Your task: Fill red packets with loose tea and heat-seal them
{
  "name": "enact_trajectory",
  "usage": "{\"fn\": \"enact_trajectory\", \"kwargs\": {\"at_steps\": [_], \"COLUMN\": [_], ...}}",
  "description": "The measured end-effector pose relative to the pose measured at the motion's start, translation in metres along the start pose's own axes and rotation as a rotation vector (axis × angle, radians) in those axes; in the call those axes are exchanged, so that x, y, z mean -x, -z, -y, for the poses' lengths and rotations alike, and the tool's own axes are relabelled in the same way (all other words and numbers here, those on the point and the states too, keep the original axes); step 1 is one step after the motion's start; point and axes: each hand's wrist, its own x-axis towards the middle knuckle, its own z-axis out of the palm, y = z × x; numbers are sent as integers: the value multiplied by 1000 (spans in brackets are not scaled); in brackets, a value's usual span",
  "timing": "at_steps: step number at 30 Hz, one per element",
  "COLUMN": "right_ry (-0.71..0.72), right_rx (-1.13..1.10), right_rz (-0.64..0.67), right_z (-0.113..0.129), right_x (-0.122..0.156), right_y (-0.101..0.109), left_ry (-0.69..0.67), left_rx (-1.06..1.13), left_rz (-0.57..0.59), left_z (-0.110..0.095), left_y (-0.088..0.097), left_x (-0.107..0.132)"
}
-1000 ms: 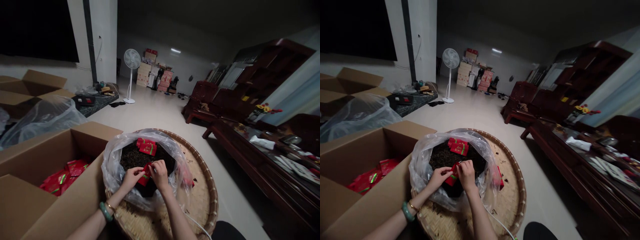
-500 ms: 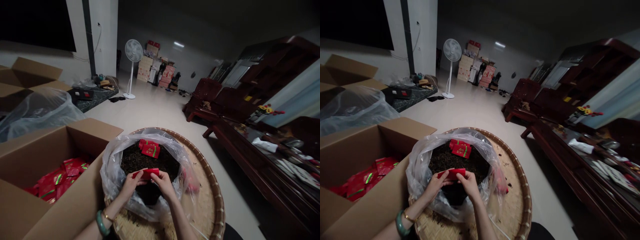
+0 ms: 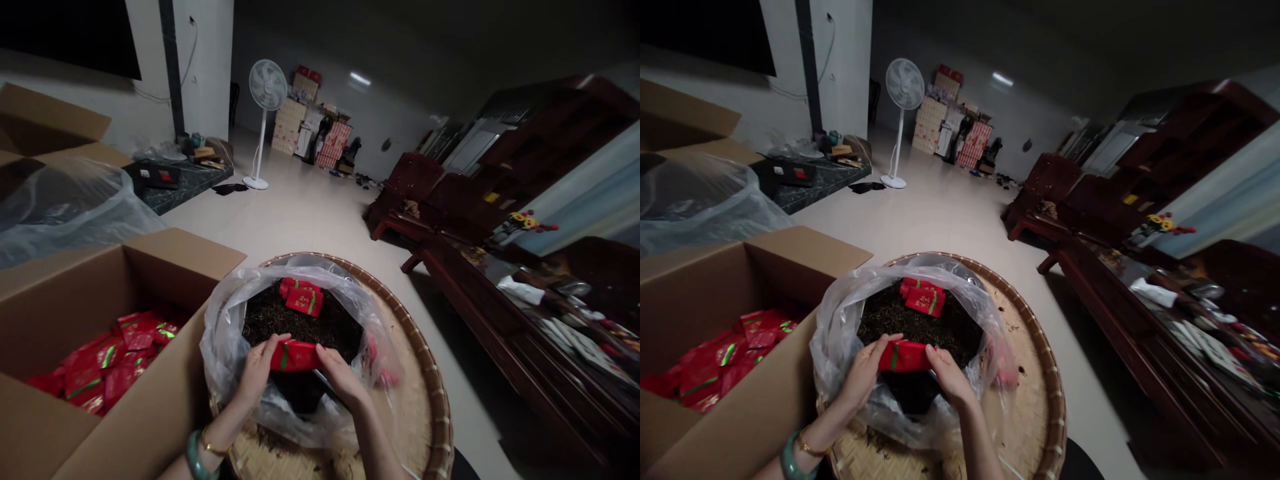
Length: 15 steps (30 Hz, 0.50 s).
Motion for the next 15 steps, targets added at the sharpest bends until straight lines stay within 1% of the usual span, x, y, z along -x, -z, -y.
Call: {"fn": "enact_trajectory", "kwargs": {"at_steps": [1,2,3,4,5,6,7,8,9,11,13,14,15], "right_ry": [-9,-12,-9,-1,14,32,49,66,84,118,144,148,146], "right_rx": [5,13,24,40,61,85,110,133,152,178,163,127,79], "right_rz": [-6,-13,-16,-10,4,27,53,76,91,114,126,112,70], "right_z": [4,7,11,14,16,19,22,25,28,35,42,43,44], "right_x": [1,2,2,2,1,-1,-2,-4,-6,-9,-12,-14,-17], "right_y": [0,-1,-2,-5,-8,-12,-16,-20,-24,-29,-28,-25,-21], "left_ry": [-80,-196,-345,-500,-636,-725,-778,-806,-813,-828,-846,-853,-857], "left_rx": [-52,-141,-280,-465,-660,-837,-973,-1062,-1104,-1092,-1030,-1001,-975], "left_rz": [-69,-118,-126,-64,53,170,248,285,276,220,153,115,72], "left_z": [-3,-7,-11,-15,-18,-20,-21,-20,-18,-12,-6,-4,-3], "left_y": [3,7,10,12,13,13,13,13,12,13,16,18,19], "left_x": [0,1,2,4,5,6,6,6,4,-1,-8,-12,-14]}}
